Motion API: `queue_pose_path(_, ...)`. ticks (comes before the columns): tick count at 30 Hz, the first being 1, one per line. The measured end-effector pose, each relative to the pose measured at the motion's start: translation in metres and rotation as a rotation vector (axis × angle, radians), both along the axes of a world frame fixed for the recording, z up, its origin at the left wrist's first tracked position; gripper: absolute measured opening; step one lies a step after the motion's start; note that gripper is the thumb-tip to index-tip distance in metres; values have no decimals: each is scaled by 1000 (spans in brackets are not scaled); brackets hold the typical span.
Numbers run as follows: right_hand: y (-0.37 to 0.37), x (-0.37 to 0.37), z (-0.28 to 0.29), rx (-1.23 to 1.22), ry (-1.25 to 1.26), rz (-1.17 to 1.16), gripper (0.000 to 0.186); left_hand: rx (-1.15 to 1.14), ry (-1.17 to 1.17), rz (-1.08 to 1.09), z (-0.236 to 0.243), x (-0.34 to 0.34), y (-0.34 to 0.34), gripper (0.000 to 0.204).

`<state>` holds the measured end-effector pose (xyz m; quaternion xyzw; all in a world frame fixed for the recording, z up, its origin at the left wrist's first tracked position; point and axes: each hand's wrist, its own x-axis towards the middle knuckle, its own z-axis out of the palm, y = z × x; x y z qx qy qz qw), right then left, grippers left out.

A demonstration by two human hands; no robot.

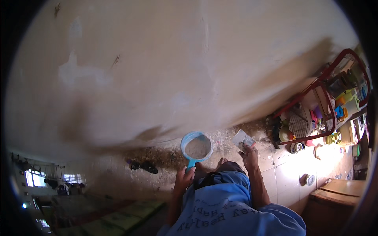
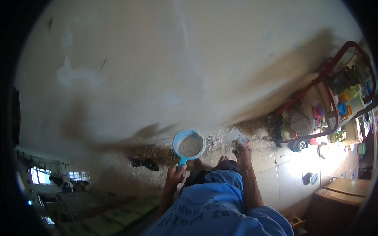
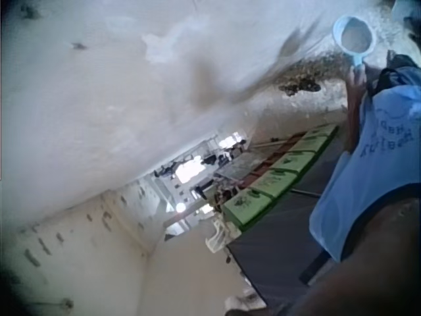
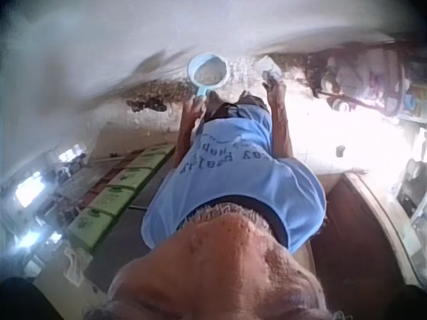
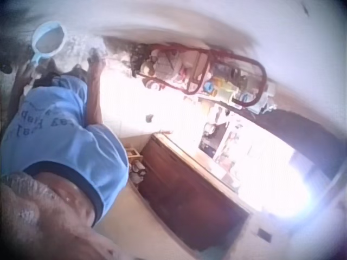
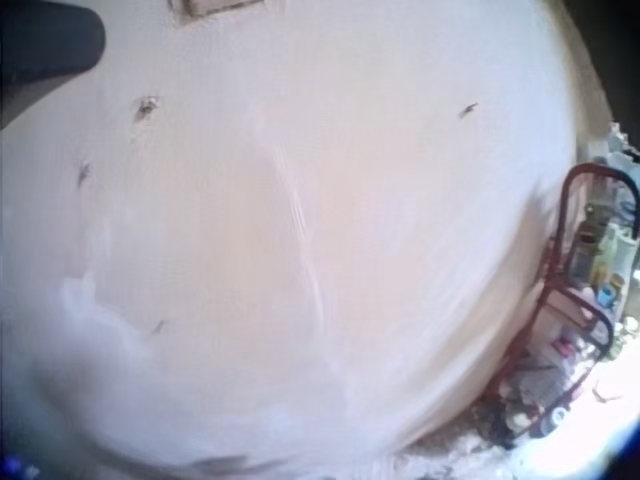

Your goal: The person applies a white patching compound to a crack in an interior wall using a plastic spreader, working from both a standing and a seated position on the floor, and uses their fingers to smooth the material over the damaged area.

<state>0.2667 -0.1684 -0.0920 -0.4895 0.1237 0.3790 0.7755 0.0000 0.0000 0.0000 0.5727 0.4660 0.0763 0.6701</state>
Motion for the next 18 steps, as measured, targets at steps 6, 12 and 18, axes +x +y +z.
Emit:
queue_pose_path(6,29,20,68,15,-393,240,28,178,7,-47,-3,9,-7,32)
queue_pose_path(12,63,43,74,34,-445,165,22,95,14,18,-9,7,-12,34)
queue_pose_path(18,87,16,23,134,-67,62,21,-57,106,128,-8,-2,-6,30)
